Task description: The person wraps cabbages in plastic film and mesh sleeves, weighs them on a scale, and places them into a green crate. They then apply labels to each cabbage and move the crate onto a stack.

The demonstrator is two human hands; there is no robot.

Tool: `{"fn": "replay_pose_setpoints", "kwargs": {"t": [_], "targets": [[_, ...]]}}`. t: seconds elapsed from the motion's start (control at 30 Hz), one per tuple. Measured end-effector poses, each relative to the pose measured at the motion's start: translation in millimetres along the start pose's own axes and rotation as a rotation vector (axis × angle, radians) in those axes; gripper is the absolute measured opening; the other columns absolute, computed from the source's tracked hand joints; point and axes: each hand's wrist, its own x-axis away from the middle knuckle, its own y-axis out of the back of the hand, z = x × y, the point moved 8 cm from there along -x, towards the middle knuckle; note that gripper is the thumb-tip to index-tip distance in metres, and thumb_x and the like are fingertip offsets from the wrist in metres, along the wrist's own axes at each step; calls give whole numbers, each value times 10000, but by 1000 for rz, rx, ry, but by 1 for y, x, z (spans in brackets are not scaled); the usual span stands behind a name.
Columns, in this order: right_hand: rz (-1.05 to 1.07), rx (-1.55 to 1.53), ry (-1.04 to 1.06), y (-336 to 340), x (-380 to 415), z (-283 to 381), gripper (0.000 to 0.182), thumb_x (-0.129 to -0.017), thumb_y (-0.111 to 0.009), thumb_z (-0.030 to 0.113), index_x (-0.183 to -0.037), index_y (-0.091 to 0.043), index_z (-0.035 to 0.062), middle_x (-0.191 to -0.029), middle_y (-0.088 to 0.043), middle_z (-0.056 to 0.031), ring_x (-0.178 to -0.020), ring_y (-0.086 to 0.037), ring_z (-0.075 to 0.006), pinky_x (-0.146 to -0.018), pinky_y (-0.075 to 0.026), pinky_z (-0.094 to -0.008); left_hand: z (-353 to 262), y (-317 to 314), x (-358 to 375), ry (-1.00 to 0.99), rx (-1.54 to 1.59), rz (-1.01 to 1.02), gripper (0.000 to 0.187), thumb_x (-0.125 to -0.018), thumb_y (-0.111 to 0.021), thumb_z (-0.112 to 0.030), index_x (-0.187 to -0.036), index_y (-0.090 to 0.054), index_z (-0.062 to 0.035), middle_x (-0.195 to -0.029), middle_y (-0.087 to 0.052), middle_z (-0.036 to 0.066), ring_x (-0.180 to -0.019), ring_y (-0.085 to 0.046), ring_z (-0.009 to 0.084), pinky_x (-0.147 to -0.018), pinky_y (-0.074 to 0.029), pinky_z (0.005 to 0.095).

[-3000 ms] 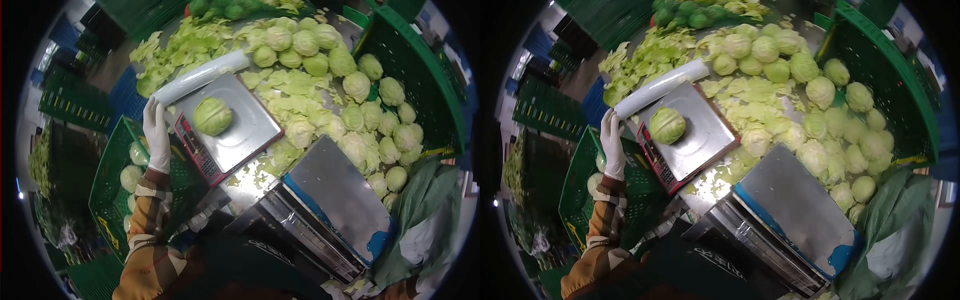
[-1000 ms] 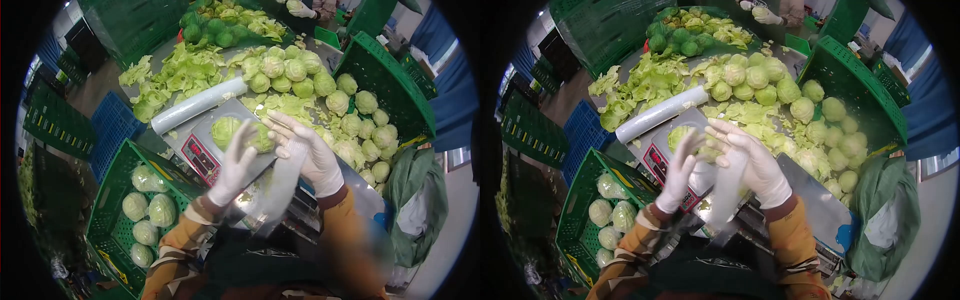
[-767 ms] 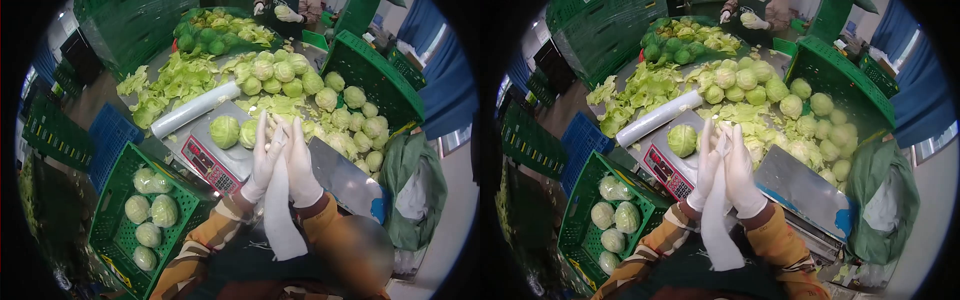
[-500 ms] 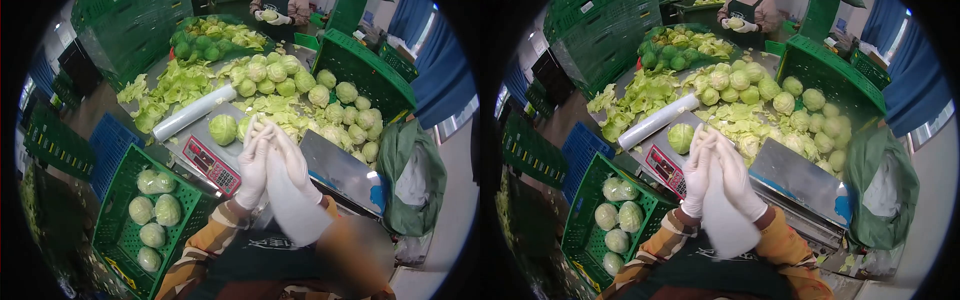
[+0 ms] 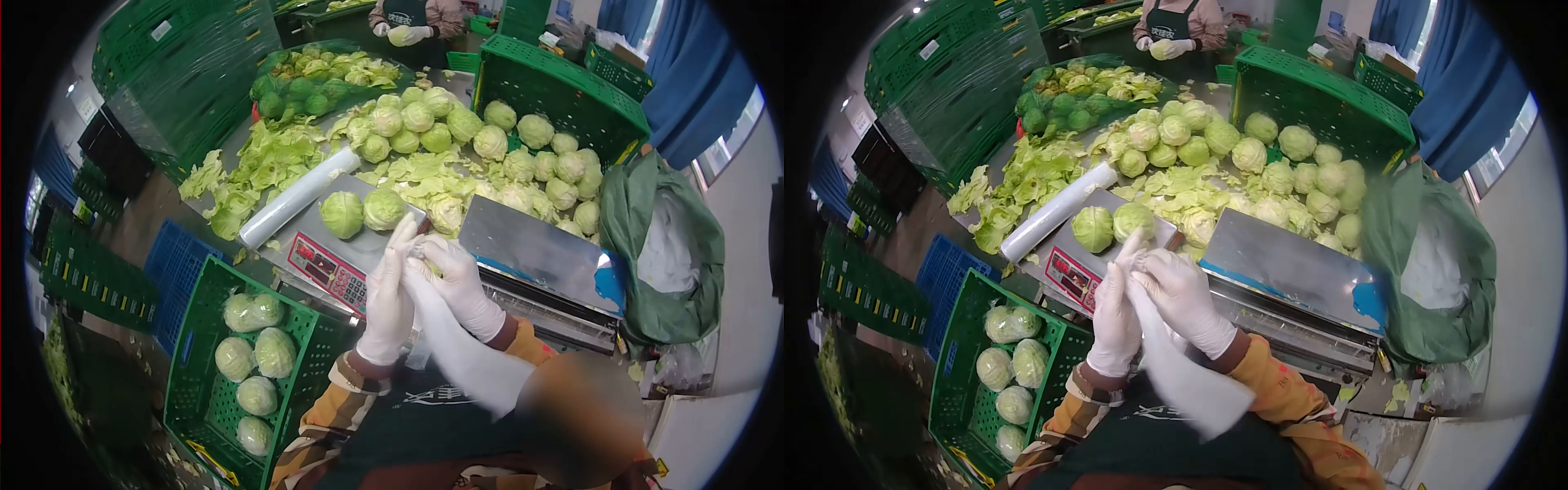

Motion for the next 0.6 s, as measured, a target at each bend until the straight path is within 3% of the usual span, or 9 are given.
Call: {"fn": "replay_pose_setpoints", "kwargs": {"t": [0.03,0.07,0.13,0.23,0.3,0.4,0.43,0.5,0.6], "targets": [[-69,207,154,6,2,13,189,-857,-660,111,-1029,-633,41,-961,-653,-96,-803,-626,-251,-758,-478,-350,3,-3,4,10,1,5,542,-1070,-263,-322,-1454,-304,58,-1382,-471,159,-1276,-461,235,-1108,-319,356],[-99,214,148,11,2,14,219,-855,-635,92,-1069,-637,46,-1017,-659,-110,-866,-619,-298,-793,-471,-391,4,-1,8,6,96,-55,526,-1068,-294,-303,-1444,-326,63,-1388,-477,157,-1268,-470,227,-1088,-344,348],[-137,239,173,17,4,19,233,-862,-627,95,-1089,-637,39,-1033,-657,-108,-882,-616,-298,-791,-470,-389,9,6,14,12,176,-160,505,-1067,-325,-300,-1411,-382,66,-1351,-512,147,-1231,-500,217,-1058,-383,343],[-165,297,202,28,9,16,291,-865,-627,96,-1149,-632,32,-1081,-650,-111,-935,-604,-298,-800,-464,-384,9,28,13,-55,1,-227,513,-1069,-313,-325,-1367,-425,77,-1327,-516,138,-1239,-489,217,-1060,-385,354],[-86,110,187,25,10,14,268,-849,-642,98,-1110,-636,38,-1040,-648,-103,-943,-601,-292,-813,-459,-383,15,27,22,4,66,-242,521,-1072,-294,-317,-1389,-400,82,-1393,-474,149,-1268,-466,218,-1067,-376,343],[-13,176,200,7,20,12,243,-812,-674,93,-1049,-643,49,-1020,-633,-93,-937,-591,-291,-811,-457,-373,18,13,24,8,-154,-202,539,-1074,-286,-311,-1421,-359,95,-1455,-426,162,-1312,-427,223,-1100,-322,331],[-13,172,197,4,23,10,243,-812,-674,93,-1049,-643,49,-1020,-633,-93,-937,-591,-291,-811,-457,-373,19,7,23,-9,-278,-150,571,-1076,-239,-334,-1449,-295,95,-1359,-476,145,-1229,-470,200,-1057,-349,318],[-96,44,102,8,26,1,221,-770,-707,77,-979,-641,49,-1025,-614,-87,-917,-577,-295,-810,-455,-370,15,0,27,-33,-226,-159,534,-1074,-283,-294,-1419,-354,107,-1469,-409,172,-1344,-391,227,-1119,-291,338],[-139,-80,17,7,28,-3,182,-757,-714,42,-921,-634,36,-1016,-616,-93,-907,-579,-285,-795,-461,-367,21,3,28,-29,-145,-179,547,-1074,-277,-306,-1425,-337,110,-1485,-386,172,-1347,-388,233,-1122,-286,338]]}}
